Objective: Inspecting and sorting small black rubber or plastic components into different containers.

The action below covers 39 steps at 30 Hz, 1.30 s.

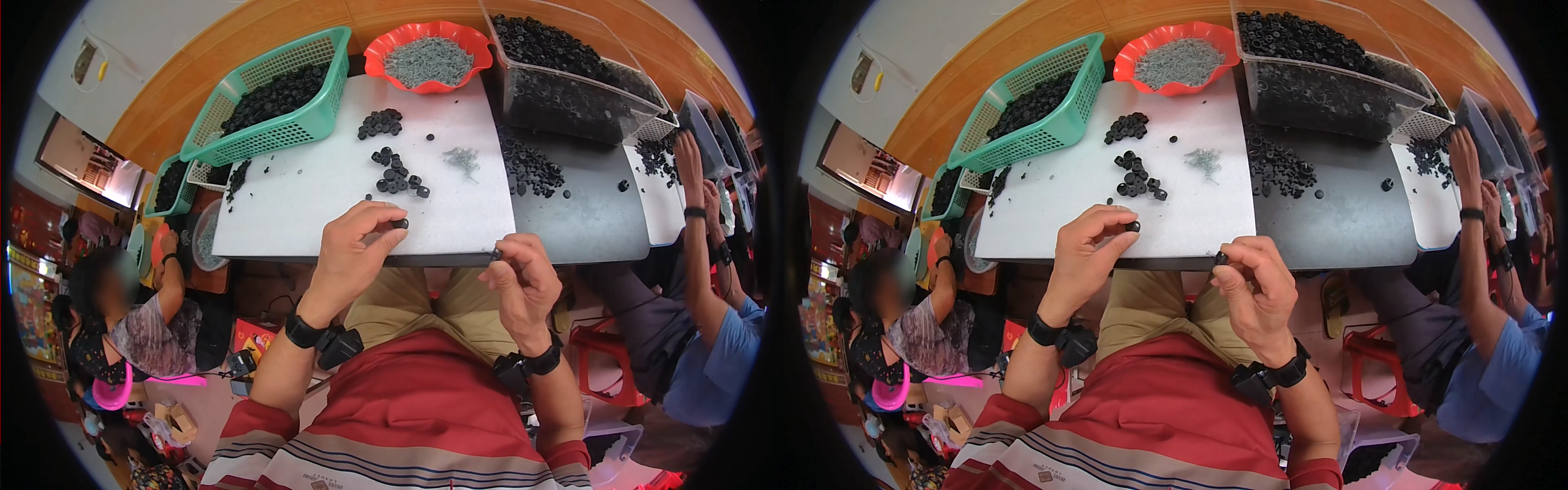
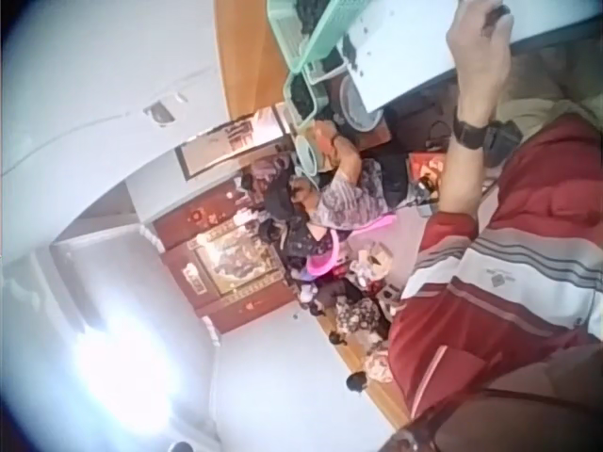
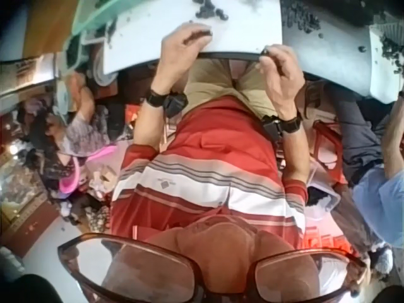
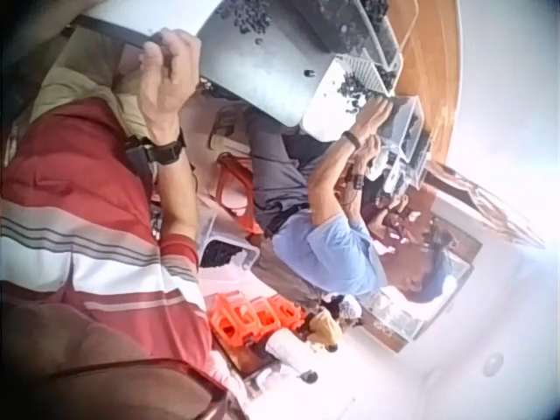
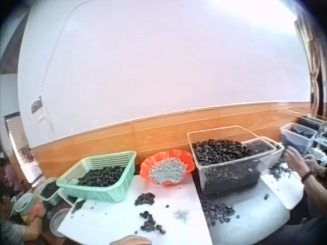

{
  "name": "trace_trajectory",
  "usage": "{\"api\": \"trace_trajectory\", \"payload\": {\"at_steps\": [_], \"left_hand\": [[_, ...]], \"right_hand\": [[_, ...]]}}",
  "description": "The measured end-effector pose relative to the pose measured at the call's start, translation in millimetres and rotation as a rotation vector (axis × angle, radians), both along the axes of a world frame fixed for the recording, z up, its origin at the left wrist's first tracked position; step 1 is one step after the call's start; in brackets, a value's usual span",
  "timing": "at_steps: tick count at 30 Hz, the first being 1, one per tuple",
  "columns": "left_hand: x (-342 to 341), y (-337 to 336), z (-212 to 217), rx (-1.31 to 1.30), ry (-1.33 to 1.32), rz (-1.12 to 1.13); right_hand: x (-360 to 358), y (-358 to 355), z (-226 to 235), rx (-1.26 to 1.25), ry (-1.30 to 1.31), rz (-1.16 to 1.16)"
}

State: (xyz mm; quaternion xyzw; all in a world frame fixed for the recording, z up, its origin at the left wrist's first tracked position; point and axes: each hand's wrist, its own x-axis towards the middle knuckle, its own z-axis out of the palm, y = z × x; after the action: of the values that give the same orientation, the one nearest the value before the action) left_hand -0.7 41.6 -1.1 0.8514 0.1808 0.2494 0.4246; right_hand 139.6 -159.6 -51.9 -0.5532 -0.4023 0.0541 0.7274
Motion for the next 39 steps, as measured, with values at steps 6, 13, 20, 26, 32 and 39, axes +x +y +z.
{"api": "trace_trajectory", "payload": {"at_steps": [6,13,20,26,32,39], "left_hand": [[4.0,-3.4,-11.2,-0.469,-0.150,-0.089],[3.4,-12.7,-14.9,-0.976,-0.214,-0.167],[3.4,-12.4,-21.2,-1.231,-0.291,-0.235],[2.1,-13.3,-23.6,-1.387,-0.371,-0.296],[3.0,-14.7,-26.0,-1.439,-0.379,-0.301],[2.8,-15.1,-28.2,-1.420,-0.371,-0.307]], "right_hand": [[-1.4,6.2,2.5,0.020,-0.004,0.028],[-5.9,14.9,10.6,-0.003,-0.033,0.066],[-6.3,23.6,11.7,-0.016,-0.117,0.073],[-11.9,32.3,13.4,0.004,-0.018,0.123],[-11.5,37.2,14.6,-0.024,-0.059,0.115],[-12.3,43.3,18.5,-0.025,-0.054,0.126]]}}
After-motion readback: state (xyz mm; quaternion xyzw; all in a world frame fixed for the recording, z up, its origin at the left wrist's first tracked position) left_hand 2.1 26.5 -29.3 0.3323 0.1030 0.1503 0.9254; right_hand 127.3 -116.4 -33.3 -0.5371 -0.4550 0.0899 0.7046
